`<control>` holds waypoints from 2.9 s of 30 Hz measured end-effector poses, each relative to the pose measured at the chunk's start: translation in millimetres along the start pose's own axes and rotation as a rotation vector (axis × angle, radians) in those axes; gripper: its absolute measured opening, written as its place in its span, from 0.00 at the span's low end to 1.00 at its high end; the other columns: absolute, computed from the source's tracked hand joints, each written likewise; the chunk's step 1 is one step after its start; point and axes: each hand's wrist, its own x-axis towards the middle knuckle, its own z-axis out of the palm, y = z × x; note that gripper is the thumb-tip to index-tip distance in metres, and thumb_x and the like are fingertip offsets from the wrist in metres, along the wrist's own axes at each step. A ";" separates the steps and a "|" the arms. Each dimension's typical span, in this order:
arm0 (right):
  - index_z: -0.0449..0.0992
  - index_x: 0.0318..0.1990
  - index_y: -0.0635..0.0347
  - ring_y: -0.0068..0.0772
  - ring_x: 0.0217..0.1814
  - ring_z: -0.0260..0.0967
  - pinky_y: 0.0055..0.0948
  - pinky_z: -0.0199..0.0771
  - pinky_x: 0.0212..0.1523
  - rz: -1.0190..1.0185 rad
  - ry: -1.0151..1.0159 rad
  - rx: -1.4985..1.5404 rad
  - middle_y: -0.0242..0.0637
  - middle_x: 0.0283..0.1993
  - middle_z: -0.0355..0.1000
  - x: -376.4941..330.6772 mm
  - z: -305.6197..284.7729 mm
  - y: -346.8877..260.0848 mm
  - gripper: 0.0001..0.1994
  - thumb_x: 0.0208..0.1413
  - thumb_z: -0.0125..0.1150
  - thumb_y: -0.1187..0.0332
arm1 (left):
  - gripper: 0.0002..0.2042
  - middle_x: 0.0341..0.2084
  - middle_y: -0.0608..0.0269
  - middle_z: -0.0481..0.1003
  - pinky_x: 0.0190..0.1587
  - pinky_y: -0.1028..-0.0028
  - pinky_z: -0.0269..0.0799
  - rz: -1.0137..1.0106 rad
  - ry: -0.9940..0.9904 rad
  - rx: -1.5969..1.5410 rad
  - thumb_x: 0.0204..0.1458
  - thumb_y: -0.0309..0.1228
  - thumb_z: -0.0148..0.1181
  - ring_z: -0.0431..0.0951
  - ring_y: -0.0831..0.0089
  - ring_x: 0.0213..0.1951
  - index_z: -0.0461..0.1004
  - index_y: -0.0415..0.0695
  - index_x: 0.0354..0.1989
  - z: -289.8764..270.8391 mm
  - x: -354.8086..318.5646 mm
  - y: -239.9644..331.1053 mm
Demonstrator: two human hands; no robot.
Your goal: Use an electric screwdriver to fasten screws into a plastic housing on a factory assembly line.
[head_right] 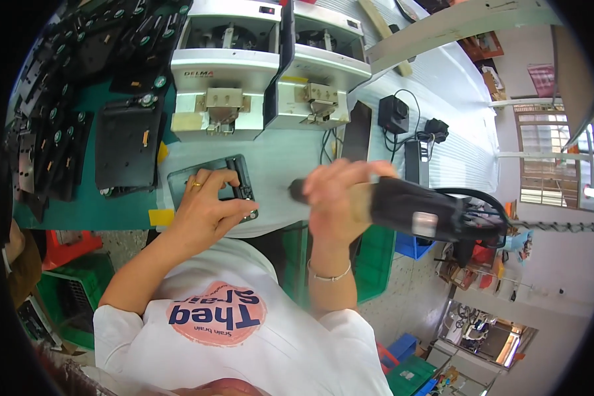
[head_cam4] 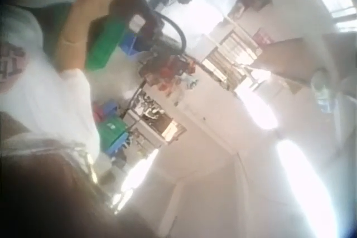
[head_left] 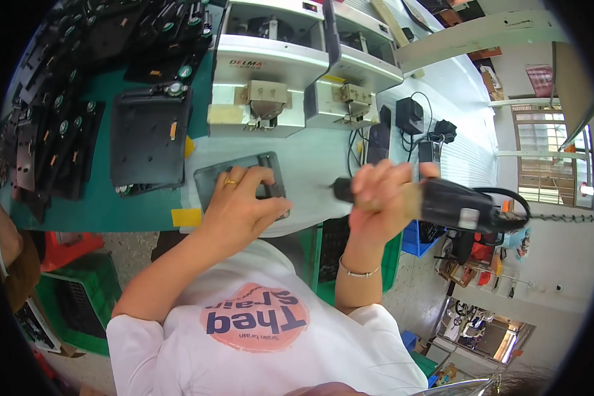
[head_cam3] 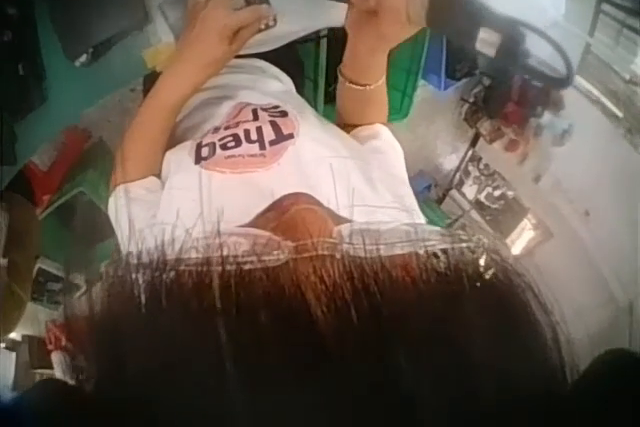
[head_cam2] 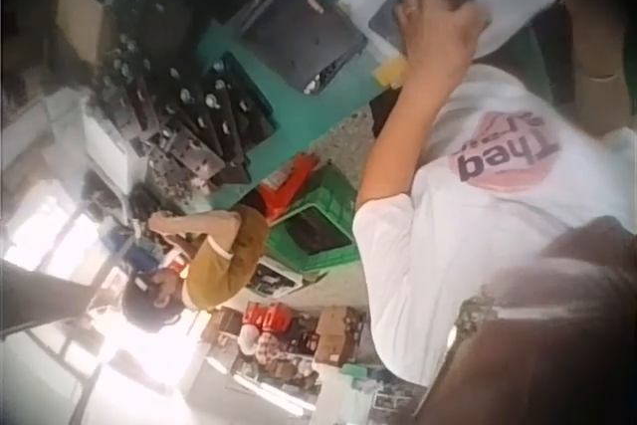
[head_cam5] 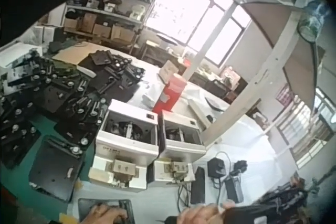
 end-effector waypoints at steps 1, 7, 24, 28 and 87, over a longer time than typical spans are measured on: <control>0.54 0.60 0.51 0.26 0.23 0.61 0.29 0.68 0.24 -0.099 0.055 -0.005 0.31 0.23 0.63 13.6 -1.2 -1.6 0.28 0.54 0.57 0.80 | 0.11 0.43 0.61 0.68 0.48 0.60 0.62 0.011 0.004 0.010 0.45 0.29 0.66 0.66 0.58 0.44 0.82 0.59 0.38 1.0 -0.3 -0.9; 0.54 0.59 0.53 0.26 0.23 0.63 0.33 0.72 0.28 -0.320 0.119 -0.177 0.34 0.25 0.65 76.8 -18.0 7.8 0.26 0.55 0.56 0.81 | 0.14 0.46 0.60 0.69 0.49 0.61 0.61 0.054 0.039 0.135 0.43 0.31 0.68 0.66 0.58 0.46 0.81 0.59 0.40 3.1 -4.2 4.1; 0.56 0.58 0.56 0.26 0.22 0.65 0.32 0.72 0.26 -0.222 0.086 -0.250 0.33 0.22 0.65 93.3 -10.9 32.2 0.26 0.54 0.58 0.80 | 0.20 0.50 0.64 0.67 0.49 0.62 0.58 0.064 0.043 0.219 0.38 0.40 0.71 0.64 0.62 0.51 0.79 0.61 0.44 2.5 -8.7 4.9; 0.58 0.56 0.60 0.25 0.21 0.65 0.30 0.72 0.25 -0.145 -0.042 -0.195 0.35 0.24 0.68 102.5 -11.6 31.8 0.26 0.51 0.59 0.83 | 0.20 0.50 0.64 0.67 0.49 0.61 0.57 0.079 0.044 0.238 0.38 0.39 0.72 0.65 0.62 0.51 0.79 0.61 0.44 1.3 -11.2 6.2; 0.56 0.54 0.52 0.26 0.20 0.61 0.29 0.68 0.22 0.215 -0.526 -0.102 0.30 0.22 0.63 -45.0 44.9 31.5 0.29 0.50 0.67 0.79 | 0.14 0.45 0.66 0.71 0.49 0.62 0.61 0.072 0.173 0.182 0.37 0.31 0.69 0.67 0.64 0.49 0.80 0.54 0.36 -12.8 -58.3 -13.4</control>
